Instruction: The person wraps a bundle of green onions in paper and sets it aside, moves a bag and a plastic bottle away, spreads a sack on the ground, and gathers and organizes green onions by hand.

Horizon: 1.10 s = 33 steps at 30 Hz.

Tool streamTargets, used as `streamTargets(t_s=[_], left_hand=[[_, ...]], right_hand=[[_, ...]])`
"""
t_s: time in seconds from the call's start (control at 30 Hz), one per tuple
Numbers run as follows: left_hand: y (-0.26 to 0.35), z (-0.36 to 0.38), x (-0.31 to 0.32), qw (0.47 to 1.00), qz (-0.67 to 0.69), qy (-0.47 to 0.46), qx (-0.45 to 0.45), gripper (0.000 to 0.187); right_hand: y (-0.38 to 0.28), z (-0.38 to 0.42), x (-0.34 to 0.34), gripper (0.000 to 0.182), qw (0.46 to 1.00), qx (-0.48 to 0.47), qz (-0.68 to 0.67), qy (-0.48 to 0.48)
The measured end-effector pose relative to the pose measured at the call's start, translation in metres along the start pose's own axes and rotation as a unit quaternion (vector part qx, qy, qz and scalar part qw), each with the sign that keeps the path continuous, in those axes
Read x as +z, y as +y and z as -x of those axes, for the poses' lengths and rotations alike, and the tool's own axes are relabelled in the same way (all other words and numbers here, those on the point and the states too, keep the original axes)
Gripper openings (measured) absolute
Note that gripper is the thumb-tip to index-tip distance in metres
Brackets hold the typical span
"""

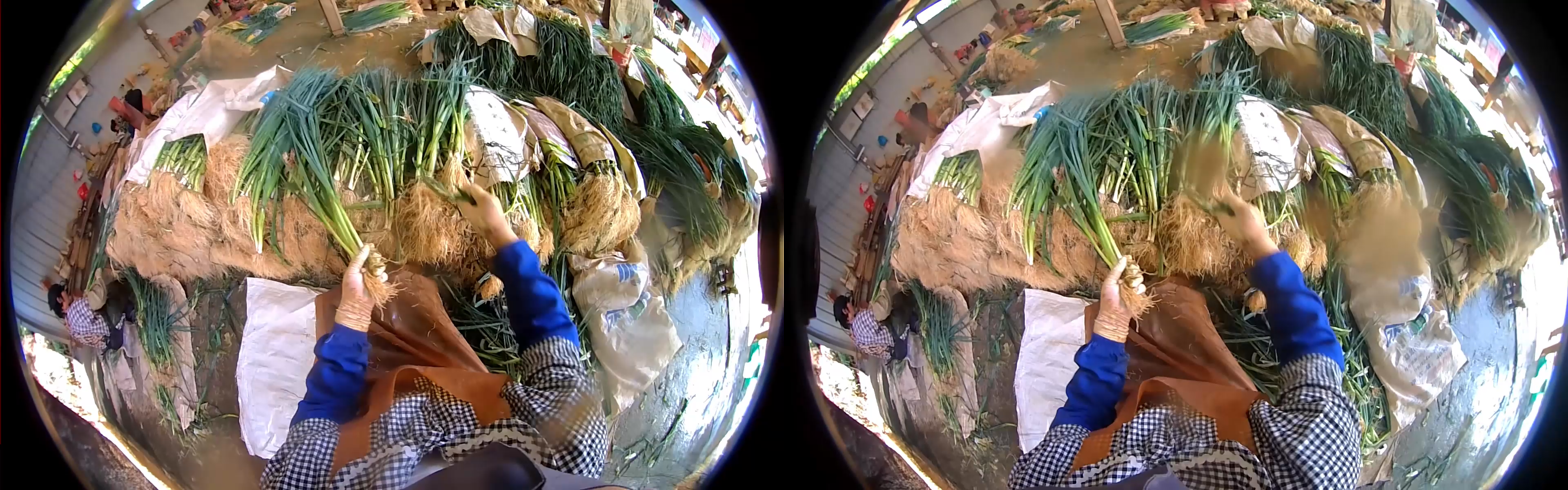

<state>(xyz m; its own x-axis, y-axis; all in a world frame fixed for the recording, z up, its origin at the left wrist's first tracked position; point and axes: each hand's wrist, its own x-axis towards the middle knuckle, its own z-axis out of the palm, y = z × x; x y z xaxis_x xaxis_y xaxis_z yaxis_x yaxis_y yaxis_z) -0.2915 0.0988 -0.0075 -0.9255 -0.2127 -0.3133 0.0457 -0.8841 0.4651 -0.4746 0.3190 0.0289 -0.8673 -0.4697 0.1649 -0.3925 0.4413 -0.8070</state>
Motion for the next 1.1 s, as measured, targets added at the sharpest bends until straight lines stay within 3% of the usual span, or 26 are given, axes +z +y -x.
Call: streamTargets(t_s=[0.03, 0.07, 0.1, 0.13, 0.17, 0.2, 0.23, 0.27, 0.33, 0.37, 0.4, 0.43, 0.57, 0.63, 0.7, 0.73, 0.77, 0.83, 0.87, 0.9, 0.93, 0.97, 1.03, 1.1], left_hand=[[0.001, 0.001, -0.005, 1.0, -0.011, 0.019, 0.006, 0.013], [0.0, 0.003, -0.01, 0.999, -0.019, 0.034, 0.002, 0.013], [0.0, 0.005, -0.015, 0.998, -0.029, 0.047, -0.001, 0.013], [-0.001, 0.006, -0.018, 0.998, -0.029, 0.048, -0.004, 0.013], [-0.005, 0.007, -0.021, 0.998, -0.033, 0.044, -0.009, 0.013], [-0.011, 0.008, -0.024, 0.999, -0.035, 0.039, -0.013, 0.013], [-0.017, 0.006, -0.027, 0.999, -0.032, 0.035, -0.013, 0.013], [-0.022, 0.004, -0.03, 0.999, -0.022, 0.038, -0.016, 0.014], [-0.03, 0.002, -0.025, 0.999, -0.003, 0.037, -0.019, 0.015], [-0.034, 0.001, -0.02, 1.0, 0.008, 0.022, -0.013, 0.015], [-0.04, 0.0, -0.018, 1.0, 0.012, 0.018, -0.008, 0.014], [-0.045, -0.002, -0.014, 1.0, 0.014, 0.012, -0.001, 0.014], [-0.054, 0.017, 0.011, 0.999, -0.023, -0.027, -0.019, 0.017], [-0.053, 0.024, 0.008, 0.997, -0.012, -0.069, -0.029, 0.018], [-0.056, 0.035, 0.031, 0.998, -0.026, -0.02, -0.06, 0.021], [-0.065, 0.033, 0.032, 0.994, -0.018, -0.072, -0.075, 0.025], [-0.08, 0.039, 0.052, 0.996, -0.042, -0.058, -0.054, 0.028], [-0.117, 0.021, 0.012, 0.951, 0.035, -0.195, -0.238, 0.031], [-0.137, 0.013, -0.006, 0.92, 0.066, -0.234, -0.308, 0.032], [-0.164, 0.017, -0.006, 0.962, -0.029, -0.051, -0.266, 0.029], [-0.172, 0.026, -0.002, 0.956, -0.04, -0.019, -0.288, 0.027], [-0.178, 0.036, 0.0, 0.949, -0.052, 0.012, -0.311, 0.025], [-0.189, 0.037, -0.009, 0.969, -0.114, -0.015, -0.22, 0.025], [-0.212, 0.022, -0.039, 0.972, -0.185, -0.018, -0.145, 0.025]], right_hand=[[0.0, 0.033, -0.014, 0.022, 0.998, 0.033, 0.009, -0.051], [0.011, 0.065, -0.021, 0.022, 0.998, -0.033, -0.03, -0.043], [0.037, 0.087, -0.03, 0.02, 0.995, -0.045, 0.056, -0.072], [0.046, 0.107, -0.051, 0.02, 0.985, 0.009, 0.097, -0.143], [0.074, 0.115, -0.064, 0.023, 0.942, 0.049, 0.219, -0.249], [0.112, 0.112, -0.057, 0.026, 0.784, 0.152, 0.354, -0.487], [0.108, 0.116, -0.065, 0.026, 0.783, 0.154, 0.359, -0.485], [0.103, 0.124, -0.073, 0.026, 0.852, 0.018, 0.295, -0.431], [0.033, 0.071, -0.072, 0.03, 0.74, -0.113, 0.431, -0.504], [0.06, 0.028, -0.065, 0.033, 0.827, -0.033, 0.374, -0.417], [0.035, 0.013, -0.062, 0.039, 0.971, -0.021, 0.213, -0.103], [-0.019, -0.009, -0.059, 0.045, 0.992, 0.039, 0.118, 0.003], [0.1, -0.137, 0.037, 0.03, 0.958, 0.153, -0.22, -0.098], [0.115, -0.136, 0.047, 0.026, 0.974, 0.054, -0.221, -0.012], [-0.013, -0.033, -0.024, 0.026, 0.968, 0.181, -0.167, -0.053], [-0.01, 0.007, -0.021, 0.027, 0.956, 0.179, -0.229, -0.048], [-0.008, 0.047, -0.019, 0.029, 0.939, 0.177, -0.29, -0.044], [0.01, 0.121, -0.003, 0.033, 0.971, 0.05, -0.187, -0.138], [0.01, 0.141, -0.006, 0.037, 0.981, 0.023, -0.038, -0.19], [0.011, 0.156, -0.011, 0.042, 0.965, -0.008, 0.11, -0.239], [0.017, 0.162, -0.016, 0.048, 0.971, 0.071, 0.011, -0.229], [0.023, 0.163, -0.026, 0.054, 0.953, 0.218, -0.083, -0.192], [0.058, 0.137, -0.012, 0.059, 0.97, 0.232, -0.038, -0.066], [0.036, 0.107, -0.004, 0.059, 0.975, 0.202, 0.089, -0.035]])
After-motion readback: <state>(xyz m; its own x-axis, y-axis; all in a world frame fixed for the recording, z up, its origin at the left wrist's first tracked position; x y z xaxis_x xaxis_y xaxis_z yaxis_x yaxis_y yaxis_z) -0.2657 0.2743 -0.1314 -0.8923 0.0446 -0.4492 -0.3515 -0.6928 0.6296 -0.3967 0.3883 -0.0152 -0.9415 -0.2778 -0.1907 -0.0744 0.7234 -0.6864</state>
